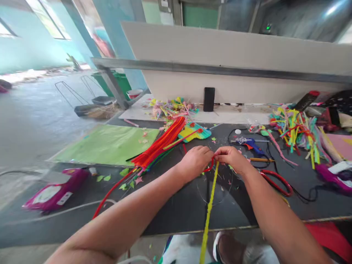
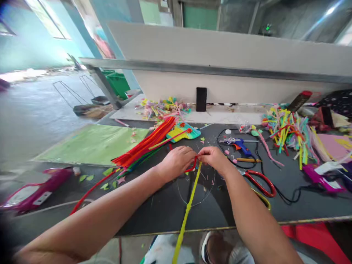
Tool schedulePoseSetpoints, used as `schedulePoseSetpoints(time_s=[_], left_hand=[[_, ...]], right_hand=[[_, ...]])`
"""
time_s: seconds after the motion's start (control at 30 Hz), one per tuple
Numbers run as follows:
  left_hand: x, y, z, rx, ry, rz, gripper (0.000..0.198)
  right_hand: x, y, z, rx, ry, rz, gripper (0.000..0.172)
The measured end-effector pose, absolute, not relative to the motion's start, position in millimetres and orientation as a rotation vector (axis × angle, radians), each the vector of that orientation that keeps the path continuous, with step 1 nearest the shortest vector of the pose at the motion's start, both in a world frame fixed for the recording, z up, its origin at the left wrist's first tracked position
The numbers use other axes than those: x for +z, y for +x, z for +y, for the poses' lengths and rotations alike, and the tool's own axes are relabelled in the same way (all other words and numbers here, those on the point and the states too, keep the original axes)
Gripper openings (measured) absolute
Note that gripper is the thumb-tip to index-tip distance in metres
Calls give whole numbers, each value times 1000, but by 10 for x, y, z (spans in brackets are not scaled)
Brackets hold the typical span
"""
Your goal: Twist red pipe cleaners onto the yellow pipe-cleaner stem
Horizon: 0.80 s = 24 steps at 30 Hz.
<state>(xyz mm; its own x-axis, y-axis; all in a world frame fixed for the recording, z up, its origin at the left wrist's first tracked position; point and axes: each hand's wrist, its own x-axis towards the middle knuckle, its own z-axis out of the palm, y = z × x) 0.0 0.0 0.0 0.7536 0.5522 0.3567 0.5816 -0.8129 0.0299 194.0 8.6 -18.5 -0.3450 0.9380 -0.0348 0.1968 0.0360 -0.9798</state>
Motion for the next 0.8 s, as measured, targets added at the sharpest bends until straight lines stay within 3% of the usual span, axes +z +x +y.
schedulePoseSetpoints(time_s=[0.27, 0.57, 0.8], left_hand=[[-8, 26, 32, -950, -3055, -1199, 20], [-104, 81, 92, -1299, -3263, -2344, 26], [-118, 100, 141, -1368, -3335, -2792, 33]], right_hand=[[-187, 1953, 76, 1301, -1184, -1709, 16], [-164, 1932, 30, 1185, -1210, -1855, 11], [-164, 1916, 40, 1266, -1222, -1740, 13]])
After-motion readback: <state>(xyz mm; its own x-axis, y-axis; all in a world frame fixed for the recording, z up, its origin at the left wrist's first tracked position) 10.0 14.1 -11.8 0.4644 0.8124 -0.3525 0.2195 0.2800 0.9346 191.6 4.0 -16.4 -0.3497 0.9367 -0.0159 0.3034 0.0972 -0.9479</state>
